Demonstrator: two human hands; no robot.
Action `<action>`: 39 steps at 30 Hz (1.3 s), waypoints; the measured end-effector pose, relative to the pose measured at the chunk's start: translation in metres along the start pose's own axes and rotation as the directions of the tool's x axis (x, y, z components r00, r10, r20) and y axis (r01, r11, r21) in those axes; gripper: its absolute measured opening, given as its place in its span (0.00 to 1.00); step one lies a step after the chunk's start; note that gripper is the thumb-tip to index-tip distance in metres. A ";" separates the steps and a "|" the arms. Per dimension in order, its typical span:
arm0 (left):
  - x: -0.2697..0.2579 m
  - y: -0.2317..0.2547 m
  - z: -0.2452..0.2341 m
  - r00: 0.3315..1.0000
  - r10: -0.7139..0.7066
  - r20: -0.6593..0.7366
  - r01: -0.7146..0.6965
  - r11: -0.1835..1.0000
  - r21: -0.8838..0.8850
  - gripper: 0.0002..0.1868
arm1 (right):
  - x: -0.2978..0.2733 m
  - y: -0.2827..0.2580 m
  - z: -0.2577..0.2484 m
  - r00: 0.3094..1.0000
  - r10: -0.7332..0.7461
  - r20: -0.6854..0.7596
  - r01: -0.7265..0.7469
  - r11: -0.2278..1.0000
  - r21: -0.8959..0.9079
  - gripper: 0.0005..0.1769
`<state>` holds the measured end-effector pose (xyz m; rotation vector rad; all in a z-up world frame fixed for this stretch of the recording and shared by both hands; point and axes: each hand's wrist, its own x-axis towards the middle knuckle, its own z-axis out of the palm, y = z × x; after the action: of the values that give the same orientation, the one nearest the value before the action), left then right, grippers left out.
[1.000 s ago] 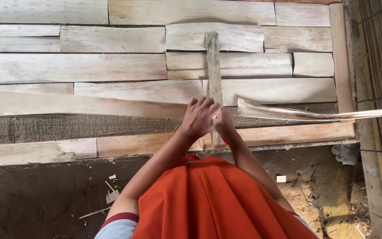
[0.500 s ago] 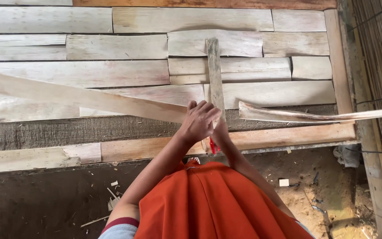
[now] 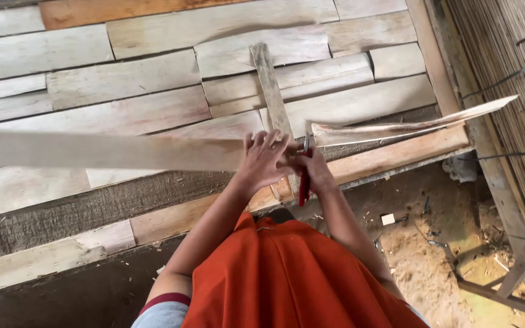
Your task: The person uses a red utility knife to cut and trim thin wooden planks on a workbench. They repeatedly position the planks, score the wood, and snap off excess pieces to fit them into a larger wooden frame.
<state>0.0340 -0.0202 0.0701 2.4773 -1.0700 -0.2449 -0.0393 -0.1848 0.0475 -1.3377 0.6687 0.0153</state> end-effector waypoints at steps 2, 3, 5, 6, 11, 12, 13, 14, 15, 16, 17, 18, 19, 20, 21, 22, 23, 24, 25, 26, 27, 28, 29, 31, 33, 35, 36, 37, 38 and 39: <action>-0.009 0.000 0.003 0.997 0.036 -0.069 -0.029 0.993 0.112 0.50 | 0.008 0.012 -0.018 1.000 0.015 -0.023 -0.014 0.999 0.050 0.25; -0.010 0.000 0.003 0.987 0.079 -0.140 -0.045 0.972 0.229 0.56 | 0.016 0.015 -0.027 0.999 0.025 -0.039 -0.021 0.995 0.099 0.25; -0.007 0.007 -0.006 0.985 0.034 -0.172 0.013 0.964 0.267 0.48 | 0.028 0.014 -0.044 0.998 0.029 -0.050 -0.024 0.995 0.094 0.25; -0.003 0.011 -0.010 0.980 -0.003 -0.198 0.064 0.950 0.304 0.42 | 0.036 0.014 -0.054 0.997 0.034 -0.069 -0.027 0.995 0.095 0.26; 0.037 0.024 0.053 0.986 -0.044 -0.158 0.089 0.954 0.286 0.42 | 0.041 -0.049 -0.084 0.979 -0.181 -0.099 0.093 0.817 -0.569 0.14; 0.045 0.032 0.072 0.992 -0.124 0.025 0.114 0.961 0.252 0.39 | 0.049 -0.054 -0.101 0.963 -0.245 -0.108 0.083 0.655 -0.751 0.13; 0.050 0.054 0.080 0.991 -0.135 0.023 0.126 0.960 0.249 0.39 | 0.062 -0.048 -0.125 0.966 -0.242 -0.097 0.087 0.651 -0.754 0.13; 0.059 0.071 0.081 0.979 -0.147 0.139 0.109 0.962 0.251 0.36 | 0.081 -0.046 -0.142 0.975 -0.221 -0.028 0.088 0.494 -0.865 0.11; 0.070 0.087 0.083 0.954 -0.159 0.253 0.094 0.964 0.250 0.34 | 0.102 -0.044 -0.160 0.981 -0.191 0.036 0.097 0.319 -0.943 0.11; 0.079 0.102 0.095 0.950 -0.169 0.262 0.102 0.963 0.250 0.34 | 0.110 -0.043 -0.171 0.983 -0.178 0.041 0.098 0.322 -0.942 0.11; 0.089 0.115 0.108 0.950 -0.160 0.267 0.093 0.964 0.248 0.35 | 0.119 -0.041 -0.181 0.980 -0.172 0.097 0.135 0.224 -0.965 0.10; 0.099 0.128 0.120 0.952 -0.148 0.268 0.081 0.966 0.245 0.37 | 0.128 -0.040 -0.192 0.974 -0.166 0.152 0.173 0.124 -0.977 0.10; 0.104 0.139 0.124 0.949 -0.154 0.274 0.086 0.966 0.246 0.37 | 0.132 -0.038 -0.198 0.975 -0.158 0.154 0.175 0.127 -0.976 0.10; 0.110 0.150 0.127 0.947 -0.170 0.271 0.106 0.966 0.234 0.37 | 0.136 -0.039 -0.205 0.972 -0.123 0.199 0.211 0.093 -0.973 0.09; 0.115 0.160 0.129 0.945 -0.186 0.268 0.127 0.967 0.223 0.37 | 0.140 -0.039 -0.209 0.966 -0.087 0.243 0.248 0.060 -0.967 0.08; 0.121 0.166 0.138 0.943 -0.204 0.263 0.147 0.964 0.220 0.37 | 0.143 -0.040 -0.215 0.962 -0.079 0.260 0.264 0.052 -0.963 0.08; 0.124 0.170 0.146 0.940 -0.225 0.256 0.172 0.962 0.214 0.37 | 0.145 -0.041 -0.218 0.948 -0.081 0.309 0.312 0.033 -0.949 0.08; 0.127 0.172 0.153 0.936 -0.248 0.249 0.197 0.957 0.212 0.37 | 0.146 -0.041 -0.219 0.930 -0.084 0.357 0.360 0.018 -0.933 0.07; 0.129 0.176 0.157 0.932 -0.266 0.244 0.217 0.953 0.211 0.37 | 0.148 -0.037 -0.222 0.924 -0.077 0.375 0.377 0.013 -0.926 0.07; 0.134 0.177 0.158 0.921 -0.284 0.267 0.236 0.951 0.197 0.38 | 0.152 -0.036 -0.223 0.913 -0.065 0.404 0.404 -0.011 -0.915 0.08; 0.138 0.177 0.159 0.909 -0.301 0.288 0.257 0.949 0.183 0.39 | 0.155 -0.035 -0.223 0.900 -0.052 0.432 0.431 -0.035 -0.902 0.09; 0.143 0.181 0.158 0.908 -0.307 0.283 0.263 0.947 0.185 0.39 | 0.161 -0.033 -0.226 0.897 -0.053 0.439 0.437 -0.037 -0.898 0.09; 0.147 0.184 0.157 0.902 -0.315 0.296 0.269 0.945 0.185 0.38 | 0.167 -0.030 -0.229 0.893 -0.055 0.447 0.443 -0.068 -0.894 0.09; 0.156 0.189 0.155 0.895 -0.320 0.311 0.273 0.944 0.185 0.38 | 0.170 -0.033 -0.232 0.890 -0.054 0.452 0.446 -0.097 -0.890 0.09; 0.165 0.192 0.155 0.915 -0.310 0.260 0.253 0.940 0.230 0.36 | 0.167 -0.045 -0.232 0.879 -0.132 0.459 0.443 -0.134 -0.887 0.09; 0.178 0.191 0.160 0.921 -0.297 0.253 0.238 0.941 0.238 0.37 | 0.162 -0.061 -0.236 0.879 -0.177 0.443 0.423 -0.140 -0.895 0.09; 0.186 0.188 0.161 0.925 -0.291 0.245 0.229 0.940 0.252 0.37 | 0.161 -0.070 -0.237 0.874 -0.222 0.432 0.409 -0.142 -0.901 0.08; 0.193 0.193 0.155 0.929 -0.283 0.240 0.221 0.942 0.253 0.37 | 0.157 -0.083 -0.239 0.875 -0.231 0.426 0.403 -0.143 -0.904 0.08; 0.198 0.196 0.149 0.927 -0.279 0.251 0.214 0.942 0.257 0.36 | 0.153 -0.093 -0.239 0.886 -0.249 0.391 0.363 -0.152 -0.919 0.08; 0.204 0.200 0.144 0.925 -0.276 0.261 0.208 0.943 0.261 0.35 | 0.148 -0.103 -0.240 0.895 -0.267 0.356 0.323 -0.160 -0.933 0.10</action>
<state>-0.0030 -0.3362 0.0334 2.8516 -0.9419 -0.6167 0.0160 -0.4798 0.0538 -3.0507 0.1203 0.2149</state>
